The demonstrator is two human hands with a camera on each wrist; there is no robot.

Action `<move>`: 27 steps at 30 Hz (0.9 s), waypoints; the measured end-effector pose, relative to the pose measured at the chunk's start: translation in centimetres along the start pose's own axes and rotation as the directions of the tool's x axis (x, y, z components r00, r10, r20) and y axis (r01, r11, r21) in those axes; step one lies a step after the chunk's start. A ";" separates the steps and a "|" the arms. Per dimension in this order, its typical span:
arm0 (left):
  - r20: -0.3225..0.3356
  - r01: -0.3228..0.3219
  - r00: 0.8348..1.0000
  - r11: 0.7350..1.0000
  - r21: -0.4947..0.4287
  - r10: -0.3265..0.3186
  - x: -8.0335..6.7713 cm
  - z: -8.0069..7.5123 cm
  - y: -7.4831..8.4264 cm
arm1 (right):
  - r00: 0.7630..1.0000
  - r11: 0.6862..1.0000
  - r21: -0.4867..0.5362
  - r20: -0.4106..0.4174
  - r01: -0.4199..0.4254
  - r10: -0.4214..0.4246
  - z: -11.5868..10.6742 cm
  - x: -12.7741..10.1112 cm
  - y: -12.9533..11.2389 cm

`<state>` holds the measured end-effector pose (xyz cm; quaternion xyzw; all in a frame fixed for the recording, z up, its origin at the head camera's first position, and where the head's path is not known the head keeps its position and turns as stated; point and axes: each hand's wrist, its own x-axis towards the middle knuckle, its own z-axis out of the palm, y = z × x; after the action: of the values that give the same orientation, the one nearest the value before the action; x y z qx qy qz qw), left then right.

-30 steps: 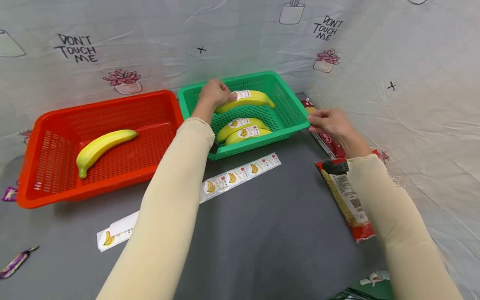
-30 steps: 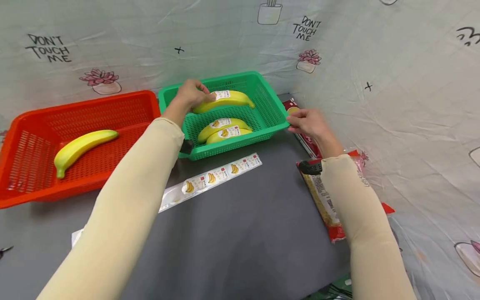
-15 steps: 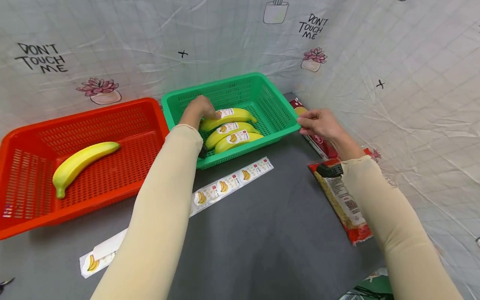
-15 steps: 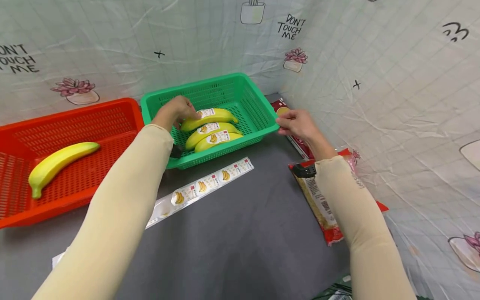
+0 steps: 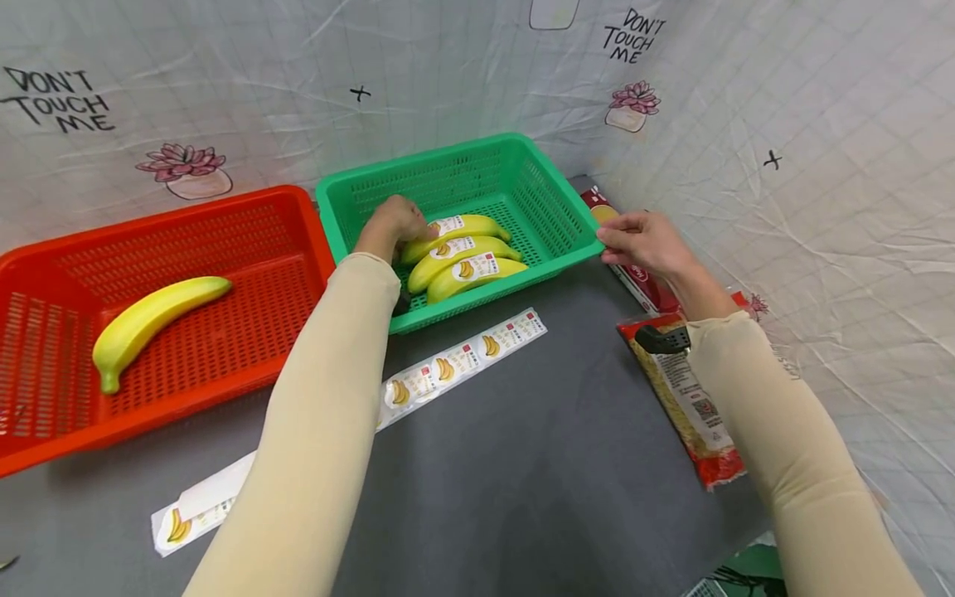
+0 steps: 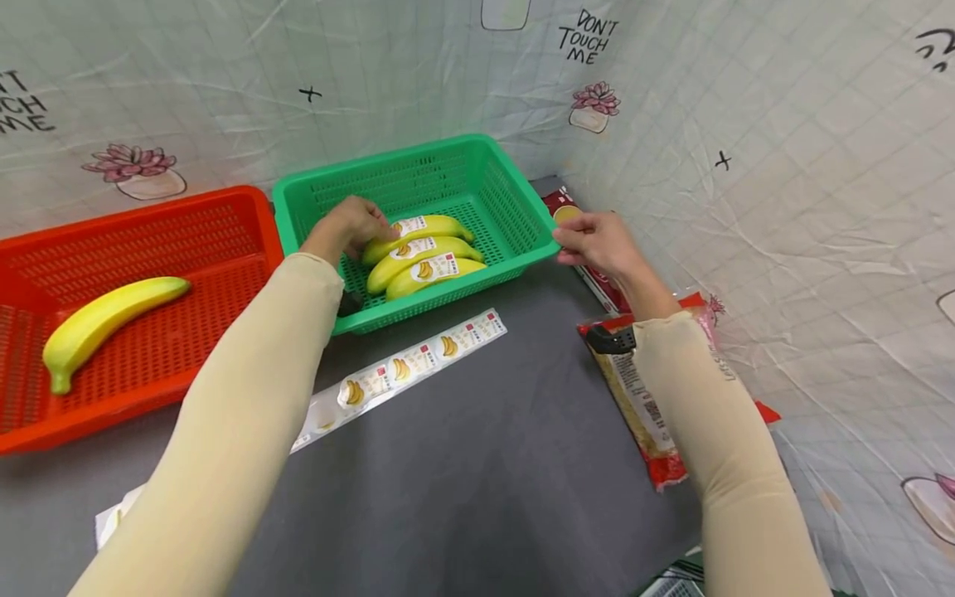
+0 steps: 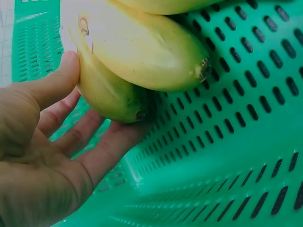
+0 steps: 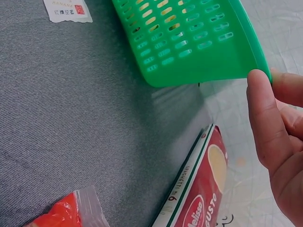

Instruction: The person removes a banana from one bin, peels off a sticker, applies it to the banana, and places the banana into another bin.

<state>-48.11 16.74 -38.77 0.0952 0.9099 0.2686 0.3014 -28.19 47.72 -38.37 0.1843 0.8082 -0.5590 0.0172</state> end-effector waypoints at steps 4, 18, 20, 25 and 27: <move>0.023 -0.001 1.000 0.997 0.075 0.000 -0.3 -0.5 0.1 | 1.000 1.000 -0.015 0.019 -0.003 0.003 0.2 0.7 0.1; -0.307 -0.229 0.941 0.934 -0.276 0.140 -9.0 -8.1 0.5 | 0.993 0.999 -0.048 0.116 0.013 -0.007 -2.5 6.5 0.4; -0.371 -0.268 0.913 0.935 -0.232 0.169 -11.6 -9.5 -1.6 | 0.994 0.999 -0.048 0.111 0.013 -0.007 -3.7 6.8 0.4; -0.499 -0.201 0.863 0.961 -0.188 0.082 -17.2 -12.3 -10.3 | 0.995 0.997 -0.076 0.101 0.013 -0.006 -6.9 6.9 1.0; -0.512 -0.139 0.859 0.969 -0.203 0.016 -18.6 -12.8 -14.5 | 0.995 0.997 -0.082 0.095 -0.002 0.010 -8.1 6.4 1.7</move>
<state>-41.12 -7.13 -28.77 0.0220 0.9145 0.4009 0.0496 -32.13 57.37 -38.33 0.1589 0.8281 -0.5336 0.0652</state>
